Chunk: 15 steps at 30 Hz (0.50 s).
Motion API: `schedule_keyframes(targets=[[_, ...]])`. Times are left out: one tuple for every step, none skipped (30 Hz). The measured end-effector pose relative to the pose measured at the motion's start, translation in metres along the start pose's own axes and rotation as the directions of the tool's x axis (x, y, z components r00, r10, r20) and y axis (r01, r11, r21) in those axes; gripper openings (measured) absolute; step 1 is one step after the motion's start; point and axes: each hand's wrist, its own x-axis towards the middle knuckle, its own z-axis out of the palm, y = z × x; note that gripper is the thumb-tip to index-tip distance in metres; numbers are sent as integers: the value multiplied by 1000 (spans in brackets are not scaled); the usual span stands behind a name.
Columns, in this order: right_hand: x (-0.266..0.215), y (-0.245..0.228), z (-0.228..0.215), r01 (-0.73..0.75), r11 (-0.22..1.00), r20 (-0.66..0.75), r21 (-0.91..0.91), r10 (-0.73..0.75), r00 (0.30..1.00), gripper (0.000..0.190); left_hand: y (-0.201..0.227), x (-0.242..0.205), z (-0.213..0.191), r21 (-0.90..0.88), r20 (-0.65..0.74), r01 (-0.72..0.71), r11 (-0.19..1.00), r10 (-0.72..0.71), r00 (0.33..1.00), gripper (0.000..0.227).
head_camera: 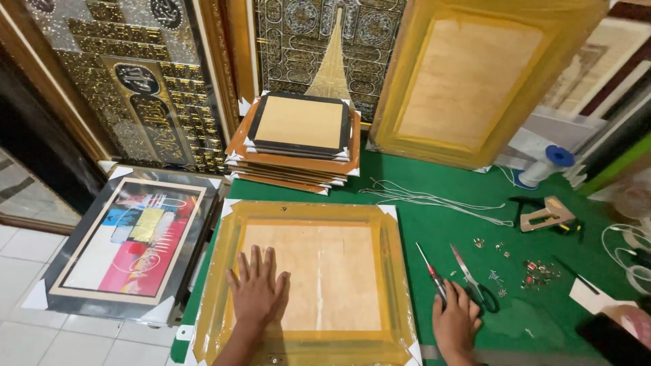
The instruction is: Attaching a hanging string to the back of a picture frame using eyelets, a screwdriver, and string.
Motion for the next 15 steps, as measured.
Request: schedule_keyframes(targets=[[0,1,-1,5,1000,11,-4,-5,1000,60,0,1,4,-15,-5,20,1000,-20,1000,83],[1,2,-2,10,1000,23,-7,-9,1000,61,1,2,8,-30,-10,40,999,-40,999,83],[0,-2,-6,-2,1000,17,-1,2,1000,61,6,-1,5,-25,-14,26,999,-27,1000,83],[0,-5,-11,-28,1000,58,-11,29,998,62,12,-3,2,-101,2,86,991,-86,996,81],[1,-7,-16,-58,998,96,-21,59,994,63,19,-4,-2,-176,21,140,974,-139,990,80],[2,-6,-19,-74,997,89,-14,74,993,63,31,-8,-3,-172,17,122,978,-121,993,80],[4,-4,-23,-62,998,128,12,60,990,69,44,-14,-3,-242,-10,113,964,-119,993,72],[5,-2,-26,-50,998,166,38,43,985,76,56,-19,-3,-311,-36,101,945,-118,992,64],[8,5,-24,-63,997,161,43,55,985,76,74,-22,3,-307,-38,87,948,-103,994,64],[12,12,-22,-84,982,161,168,57,985,76,92,-26,10,-280,-77,20,960,-44,996,64],[16,20,-20,-101,952,160,288,56,986,76,110,-30,17,-252,-114,-44,967,15,993,63],[18,20,-38,-111,950,156,291,67,985,76,132,-32,20,-250,-114,-56,967,28,993,63],[19,20,-55,-177,908,213,380,100,972,74,155,-35,24,-259,-52,-96,961,86,995,64],[21,21,-72,-244,853,272,461,126,954,72,177,-39,28,-270,10,-136,953,144,990,65],[28,32,-76,-251,850,270,462,135,953,72,197,-40,30,-269,12,-146,952,154,988,65]])
